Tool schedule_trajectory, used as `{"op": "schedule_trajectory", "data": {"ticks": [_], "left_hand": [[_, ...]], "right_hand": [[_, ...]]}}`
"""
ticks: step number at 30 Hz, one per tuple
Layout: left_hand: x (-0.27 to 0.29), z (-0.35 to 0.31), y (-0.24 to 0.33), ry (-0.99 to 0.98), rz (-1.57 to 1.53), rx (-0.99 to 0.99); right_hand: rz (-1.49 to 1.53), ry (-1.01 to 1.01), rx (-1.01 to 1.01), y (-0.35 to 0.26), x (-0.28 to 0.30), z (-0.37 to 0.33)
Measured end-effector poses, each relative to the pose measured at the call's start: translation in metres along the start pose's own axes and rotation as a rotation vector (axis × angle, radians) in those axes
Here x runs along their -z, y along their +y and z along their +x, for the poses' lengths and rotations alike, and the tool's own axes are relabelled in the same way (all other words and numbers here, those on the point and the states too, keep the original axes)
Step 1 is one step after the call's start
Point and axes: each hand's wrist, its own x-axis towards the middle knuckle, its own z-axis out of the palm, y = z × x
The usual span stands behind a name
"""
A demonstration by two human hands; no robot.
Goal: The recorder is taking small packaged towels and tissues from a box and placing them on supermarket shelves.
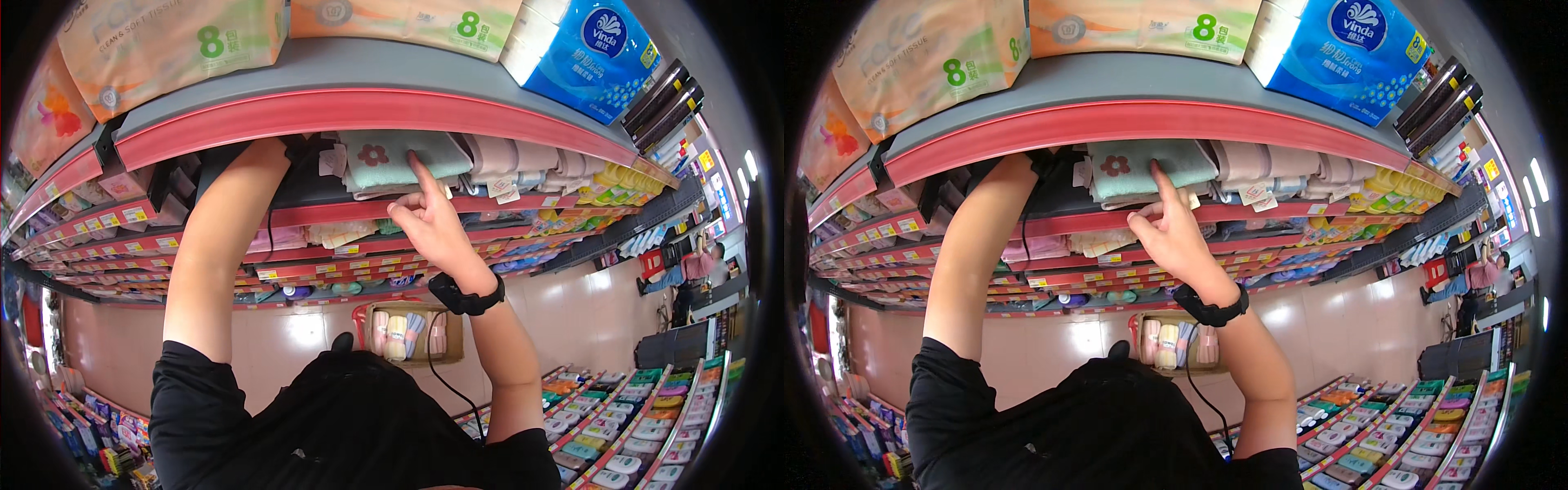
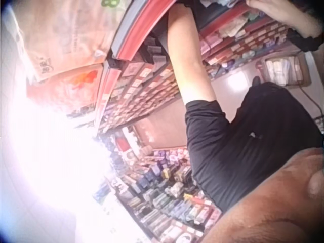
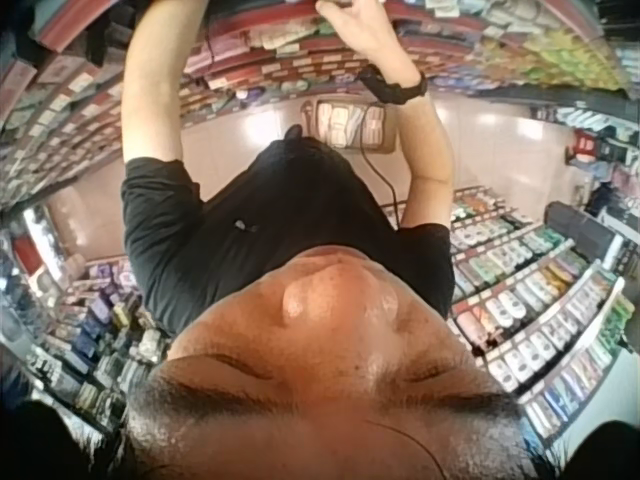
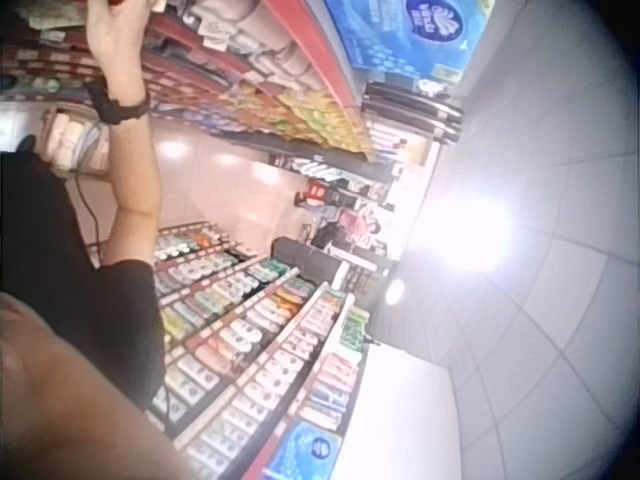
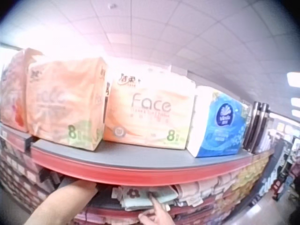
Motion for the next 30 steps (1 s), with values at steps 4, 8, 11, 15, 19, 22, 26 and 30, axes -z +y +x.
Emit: {"op": "schedule_trajectory", "data": {"ticks": [4, 8, 11, 15, 19, 22, 26, 30], "left_hand": [[-0.004, 0.0, 0.009, -0.038, 0.057, -0.004], [0.012, -0.029, 0.013, -0.092, 0.117, -0.019], [0.039, -0.036, 0.085, -0.07, -0.55, 0.429], [0.054, -0.086, 0.129, 0.032, -0.189, 0.092], [0.023, -0.181, 0.178, -0.475, -0.431, 0.551], [-0.031, -0.296, 0.177, -0.733, -0.459, 0.874], [-0.049, -0.546, 0.154, -1.009, -0.221, 1.003], [0.03, -0.71, 0.152, -1.366, -0.241, 1.164]], "right_hand": [[0.063, 0.034, 0.031, 0.001, -0.002, -0.01], [0.133, -0.091, 0.073, 0.005, 0.003, -0.042], [0.043, -0.17, 0.012, 0.04, 0.006, -0.078], [0.024, -0.134, -0.117, 0.161, 0.006, -0.132], [-0.264, -0.051, -0.403, 0.251, 0.024, -0.203], [-0.378, 0.066, -0.508, 0.348, 0.025, -0.271], [-0.448, 0.181, -0.681, 0.39, 0.028, -0.327], [-0.371, 0.288, -0.732, 0.407, 0.03, -0.351]]}}
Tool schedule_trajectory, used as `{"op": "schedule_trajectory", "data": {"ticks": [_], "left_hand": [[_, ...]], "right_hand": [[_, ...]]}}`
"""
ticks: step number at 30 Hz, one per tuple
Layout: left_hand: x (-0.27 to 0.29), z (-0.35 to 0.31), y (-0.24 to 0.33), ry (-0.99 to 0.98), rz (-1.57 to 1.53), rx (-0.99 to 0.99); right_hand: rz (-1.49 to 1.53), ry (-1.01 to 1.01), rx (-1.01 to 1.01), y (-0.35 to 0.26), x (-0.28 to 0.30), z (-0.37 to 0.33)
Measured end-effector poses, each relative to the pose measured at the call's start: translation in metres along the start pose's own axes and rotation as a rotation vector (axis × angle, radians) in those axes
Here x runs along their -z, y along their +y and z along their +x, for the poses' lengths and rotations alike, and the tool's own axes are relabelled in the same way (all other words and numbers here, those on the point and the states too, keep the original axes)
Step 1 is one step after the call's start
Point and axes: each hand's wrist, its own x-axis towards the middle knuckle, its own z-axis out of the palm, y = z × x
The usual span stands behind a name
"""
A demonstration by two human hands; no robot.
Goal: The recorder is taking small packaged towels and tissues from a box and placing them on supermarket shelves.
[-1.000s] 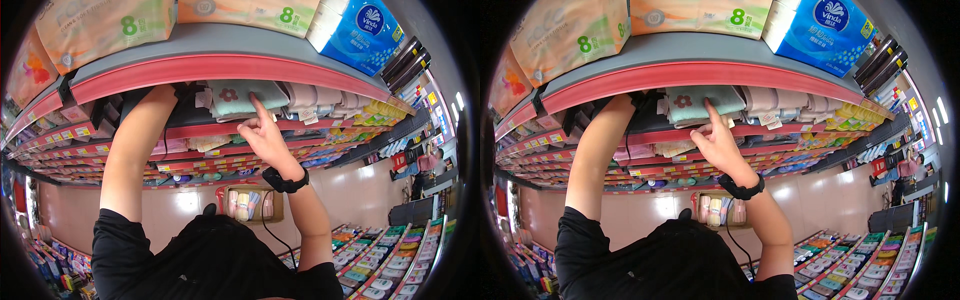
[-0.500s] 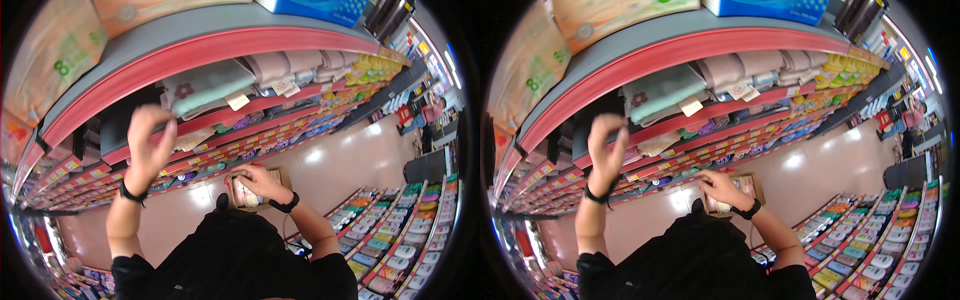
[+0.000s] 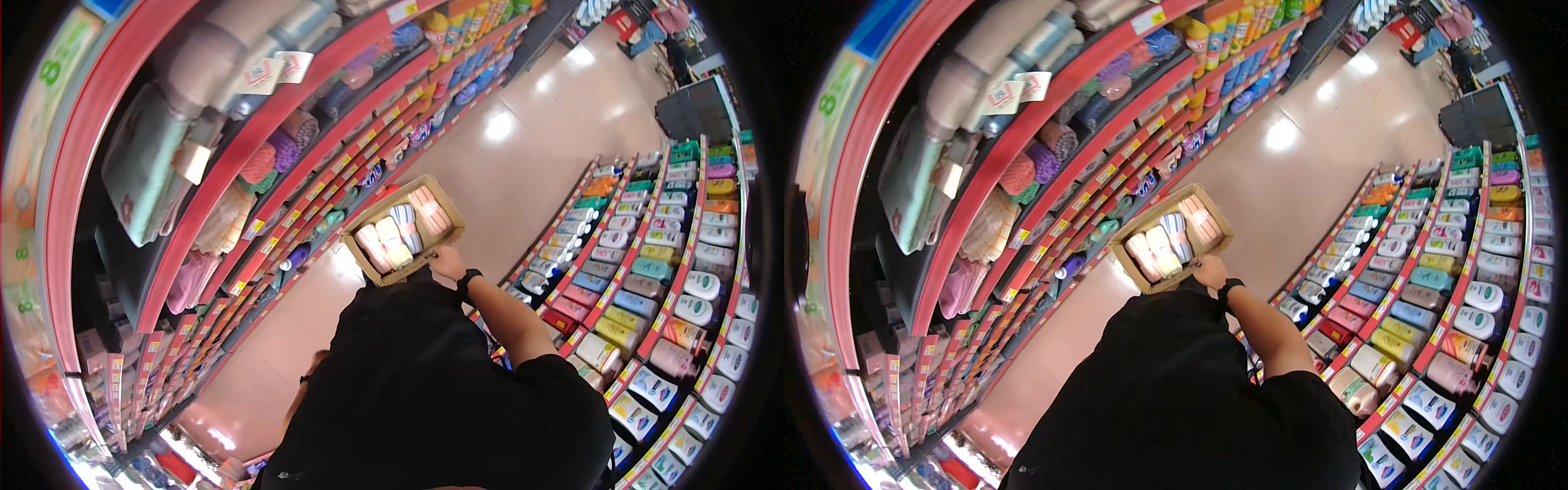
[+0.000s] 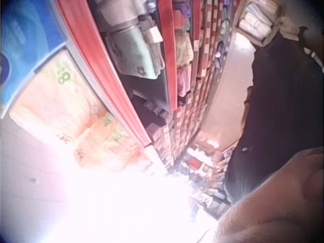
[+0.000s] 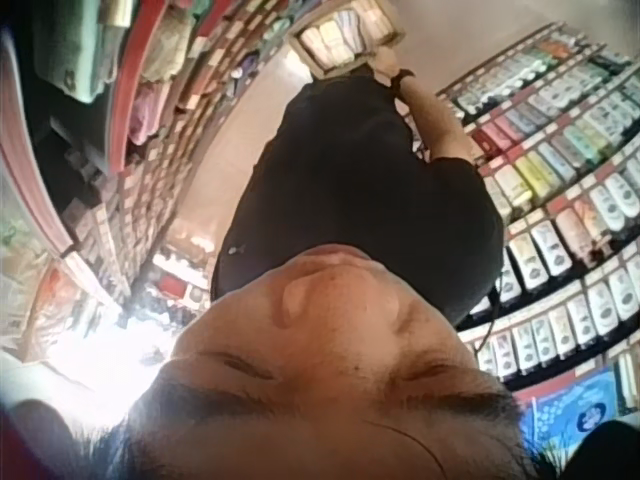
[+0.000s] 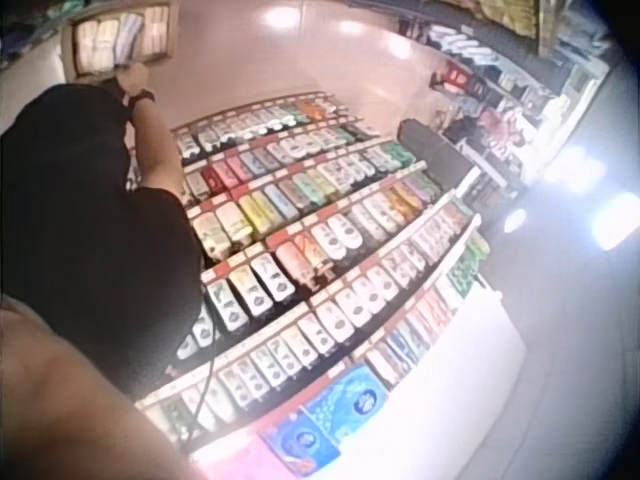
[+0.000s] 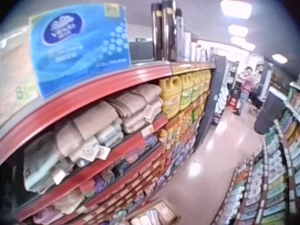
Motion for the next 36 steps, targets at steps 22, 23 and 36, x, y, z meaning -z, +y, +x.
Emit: {"op": "schedule_trajectory", "data": {"ticks": [22, 23, 36], "left_hand": [[0.043, -0.042, 0.256, 0.028, -0.551, 0.273], [0.034, -0.049, 0.245, 0.001, -0.57, 0.322], [-0.029, -0.127, 0.207, -0.006, -0.597, 0.625]], "right_hand": [[-0.084, -0.352, -0.199, 0.05, -0.023, 0.094], [-0.079, -0.383, -0.209, 0.047, -0.021, 0.099], [-0.139, -0.412, -0.314, 0.134, -0.062, 0.167]]}}
